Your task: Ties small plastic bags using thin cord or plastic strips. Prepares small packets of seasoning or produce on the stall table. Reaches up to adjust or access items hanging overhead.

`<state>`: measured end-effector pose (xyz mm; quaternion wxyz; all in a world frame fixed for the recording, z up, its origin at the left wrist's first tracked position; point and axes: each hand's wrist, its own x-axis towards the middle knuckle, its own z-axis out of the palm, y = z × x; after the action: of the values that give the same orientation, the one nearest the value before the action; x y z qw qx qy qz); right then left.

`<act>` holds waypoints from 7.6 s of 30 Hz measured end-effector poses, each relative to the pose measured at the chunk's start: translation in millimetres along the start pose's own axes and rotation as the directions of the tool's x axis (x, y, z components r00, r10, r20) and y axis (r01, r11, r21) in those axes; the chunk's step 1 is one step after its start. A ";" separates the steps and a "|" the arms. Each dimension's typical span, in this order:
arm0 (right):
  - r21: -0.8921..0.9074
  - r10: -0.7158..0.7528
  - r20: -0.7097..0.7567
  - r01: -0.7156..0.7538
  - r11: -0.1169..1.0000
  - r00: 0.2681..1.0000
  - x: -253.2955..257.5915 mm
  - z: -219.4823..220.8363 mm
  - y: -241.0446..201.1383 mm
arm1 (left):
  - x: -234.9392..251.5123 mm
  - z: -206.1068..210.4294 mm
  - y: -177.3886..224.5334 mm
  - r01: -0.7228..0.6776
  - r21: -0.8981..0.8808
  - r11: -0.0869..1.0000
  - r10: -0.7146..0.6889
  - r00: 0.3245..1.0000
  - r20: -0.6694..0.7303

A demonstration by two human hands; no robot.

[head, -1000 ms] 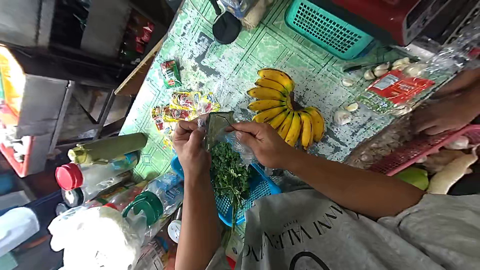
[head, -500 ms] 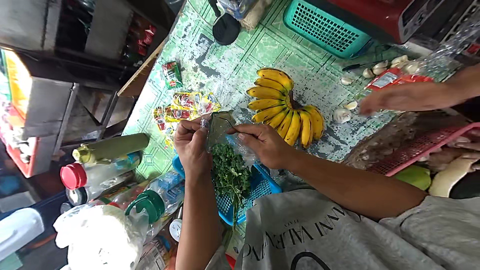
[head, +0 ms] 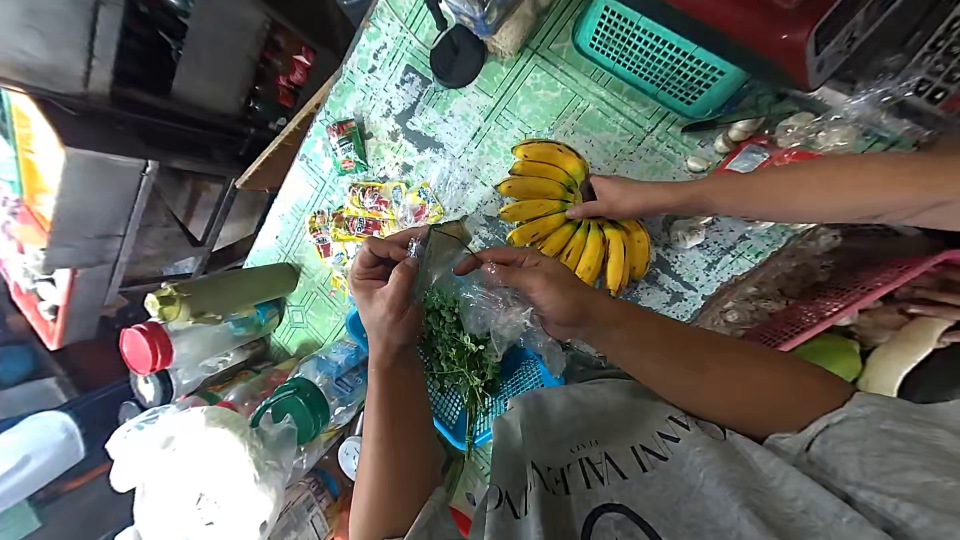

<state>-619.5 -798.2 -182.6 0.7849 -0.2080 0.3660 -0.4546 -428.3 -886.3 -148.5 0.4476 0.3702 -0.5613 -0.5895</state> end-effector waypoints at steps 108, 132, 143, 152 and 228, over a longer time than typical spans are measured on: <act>-0.426 -0.464 0.007 0.422 0.800 0.886 3.2 -70.9 -29.6 | 37.9 9.2 -1.6 0.059 0.393 0.918 -0.238 0.873 0.425; -0.734 -0.390 -0.242 0.095 0.672 0.888 31.6 -25.9 -39.5 | 105.1 -18.4 -20.1 0.118 0.122 0.986 -0.105 0.989 -0.104; -0.669 -0.435 -0.221 0.189 0.719 0.873 35.8 -9.0 -35.4 | 46.0 39.9 27.5 -0.221 0.741 0.634 0.122 0.975 0.186; -0.540 -0.500 -0.177 0.341 0.770 0.848 36.5 -8.1 -3.9 | -5.6 46.1 15.5 -0.037 0.282 0.959 -0.022 0.979 0.204; -0.781 -0.592 0.314 0.556 0.283 0.742 19.9 -27.9 -84.9 | 35.1 56.6 64.8 -0.302 0.337 0.892 0.236 0.946 0.224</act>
<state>-682.1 -857.8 -152.3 0.3592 -0.6658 0.4509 -0.4737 -485.6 -898.7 -76.5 0.3964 0.3116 -0.7449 -0.4370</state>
